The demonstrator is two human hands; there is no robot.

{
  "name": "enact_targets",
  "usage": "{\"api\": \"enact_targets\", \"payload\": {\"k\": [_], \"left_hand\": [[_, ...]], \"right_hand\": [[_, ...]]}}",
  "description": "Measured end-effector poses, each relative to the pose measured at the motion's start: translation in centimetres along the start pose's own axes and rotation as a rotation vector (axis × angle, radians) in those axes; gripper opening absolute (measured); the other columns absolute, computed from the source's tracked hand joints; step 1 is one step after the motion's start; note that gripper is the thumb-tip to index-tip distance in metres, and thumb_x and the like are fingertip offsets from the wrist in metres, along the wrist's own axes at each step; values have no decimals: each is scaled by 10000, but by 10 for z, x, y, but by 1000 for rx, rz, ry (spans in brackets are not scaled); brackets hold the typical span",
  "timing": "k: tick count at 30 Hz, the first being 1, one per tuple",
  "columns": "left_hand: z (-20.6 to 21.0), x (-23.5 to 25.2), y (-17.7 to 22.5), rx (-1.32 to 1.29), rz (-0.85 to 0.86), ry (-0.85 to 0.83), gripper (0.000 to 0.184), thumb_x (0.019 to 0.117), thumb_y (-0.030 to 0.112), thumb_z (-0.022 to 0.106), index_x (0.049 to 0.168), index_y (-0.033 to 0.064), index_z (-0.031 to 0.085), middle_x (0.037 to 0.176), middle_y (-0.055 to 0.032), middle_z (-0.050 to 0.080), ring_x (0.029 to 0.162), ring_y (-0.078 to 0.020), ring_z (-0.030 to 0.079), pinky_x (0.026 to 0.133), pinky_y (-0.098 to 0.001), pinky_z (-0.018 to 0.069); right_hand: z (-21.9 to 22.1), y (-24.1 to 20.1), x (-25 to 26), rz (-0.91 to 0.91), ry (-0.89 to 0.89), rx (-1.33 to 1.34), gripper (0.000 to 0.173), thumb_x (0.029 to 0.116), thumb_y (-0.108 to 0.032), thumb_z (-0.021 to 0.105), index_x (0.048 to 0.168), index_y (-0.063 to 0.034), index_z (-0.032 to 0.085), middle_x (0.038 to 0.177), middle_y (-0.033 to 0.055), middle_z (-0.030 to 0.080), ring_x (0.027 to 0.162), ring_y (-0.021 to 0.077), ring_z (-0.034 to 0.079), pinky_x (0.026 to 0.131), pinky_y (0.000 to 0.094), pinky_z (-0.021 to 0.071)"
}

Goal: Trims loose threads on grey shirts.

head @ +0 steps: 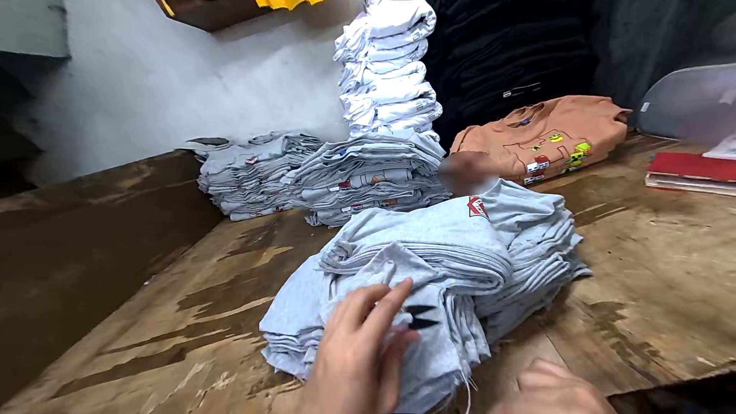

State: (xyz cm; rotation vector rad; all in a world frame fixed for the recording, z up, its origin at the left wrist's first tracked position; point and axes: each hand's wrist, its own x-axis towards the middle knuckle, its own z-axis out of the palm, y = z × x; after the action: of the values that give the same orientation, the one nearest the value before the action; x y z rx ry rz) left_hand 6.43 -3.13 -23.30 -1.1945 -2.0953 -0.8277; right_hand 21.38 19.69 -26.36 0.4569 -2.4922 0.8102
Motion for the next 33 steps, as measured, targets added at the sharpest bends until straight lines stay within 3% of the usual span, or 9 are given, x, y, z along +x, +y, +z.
{"api": "enact_targets", "payload": {"k": [4,7,10,13,21,25,27,30,33], "left_hand": [[4,-9,16,25,65,-12,191,1016,272,613,1096,225,780,1023,36,735,876,-138,635,739,-349,488],[2,-15,24,24,41,-45,178,1008,263,631,1086,226,787,1014,34,735,877,-143,629,745,-348,473],[0,-19,28,26,39,-58,184,1007,262,642,1105,208,788,1024,11,737,877,-161,628,746,-360,467],[4,-18,32,82,70,-52,186,1009,265,636,1106,213,785,1029,11,737,872,-169,624,740,-362,456],[20,-14,32,106,81,-22,174,989,208,620,1032,214,789,994,24,749,860,-176,643,734,-383,472],[0,-21,22,-108,-104,-203,315,901,250,776,1185,124,725,1033,-91,695,941,-243,670,815,-473,546],[0,-26,16,-209,-157,-243,225,820,68,737,1040,108,765,921,-70,675,856,-198,658,768,-412,548],[-4,-22,13,-305,-171,-203,224,839,-32,633,1002,74,746,1001,-50,697,926,-120,665,797,-292,571],[-10,-18,15,-324,-183,-209,242,847,84,763,1078,54,697,1009,-73,661,876,-111,641,728,-268,561]], "right_hand": [[45,-18,16,122,518,-183,408,870,-527,773,952,-128,772,855,47,717,803,176,641,716,344,522],[67,-12,19,152,648,-173,164,929,-306,731,870,-158,770,886,26,694,877,125,628,768,248,507],[72,-9,18,188,687,11,103,929,-183,723,879,-102,761,899,47,678,885,78,628,737,177,514],[76,-10,17,189,720,26,96,934,-183,708,898,-104,748,915,46,662,891,61,612,732,160,495],[81,-2,11,117,725,-76,100,940,-224,687,907,-142,733,921,11,655,964,82,602,871,196,483],[79,-2,8,64,682,6,264,917,-312,729,1084,-113,689,1062,73,623,1055,115,605,942,242,515],[83,-5,15,28,676,-17,350,895,-364,782,1151,-146,683,1103,73,610,1067,132,597,948,277,510],[92,-6,38,-56,739,86,131,890,-156,793,1005,-119,744,1063,61,681,1037,115,656,919,250,566],[92,-2,59,-30,799,532,86,845,-12,805,906,-37,751,963,62,750,923,104,733,792,231,637]]}}
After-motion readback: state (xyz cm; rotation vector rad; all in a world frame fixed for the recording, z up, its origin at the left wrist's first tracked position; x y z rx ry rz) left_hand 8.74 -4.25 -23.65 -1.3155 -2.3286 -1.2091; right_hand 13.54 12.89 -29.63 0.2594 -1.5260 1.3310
